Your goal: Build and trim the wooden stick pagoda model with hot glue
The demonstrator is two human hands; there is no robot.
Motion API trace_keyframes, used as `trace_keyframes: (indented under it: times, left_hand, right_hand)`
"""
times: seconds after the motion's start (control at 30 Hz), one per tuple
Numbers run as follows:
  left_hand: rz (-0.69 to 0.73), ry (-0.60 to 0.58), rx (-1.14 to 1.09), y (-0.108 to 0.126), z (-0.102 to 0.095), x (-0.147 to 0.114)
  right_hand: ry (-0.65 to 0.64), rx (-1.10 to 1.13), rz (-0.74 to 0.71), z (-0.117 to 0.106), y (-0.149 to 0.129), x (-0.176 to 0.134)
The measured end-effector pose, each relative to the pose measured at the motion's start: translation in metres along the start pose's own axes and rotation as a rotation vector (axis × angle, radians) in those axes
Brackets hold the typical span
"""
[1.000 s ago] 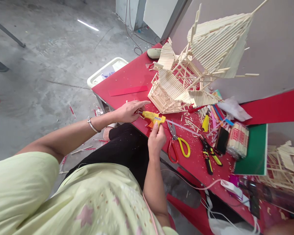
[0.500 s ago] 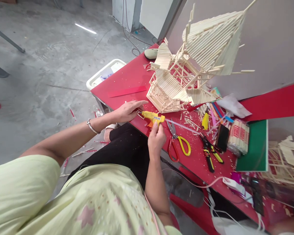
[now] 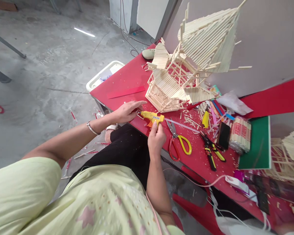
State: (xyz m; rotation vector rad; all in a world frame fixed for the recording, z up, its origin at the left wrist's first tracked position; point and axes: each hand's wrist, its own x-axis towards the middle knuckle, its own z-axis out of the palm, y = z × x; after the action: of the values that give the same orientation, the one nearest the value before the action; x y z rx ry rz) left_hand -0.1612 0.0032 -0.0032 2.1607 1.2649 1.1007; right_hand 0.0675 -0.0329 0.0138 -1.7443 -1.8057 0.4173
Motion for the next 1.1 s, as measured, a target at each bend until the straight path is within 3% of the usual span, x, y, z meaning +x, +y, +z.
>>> trace_keyframes:
  times: [1.1]
  left_hand:
    - [0.018,0.012,0.027,0.0017,0.0007,-0.0008]
  right_hand:
    - [0.018,-0.013,0.002,0.0017,-0.0006,0.0005]
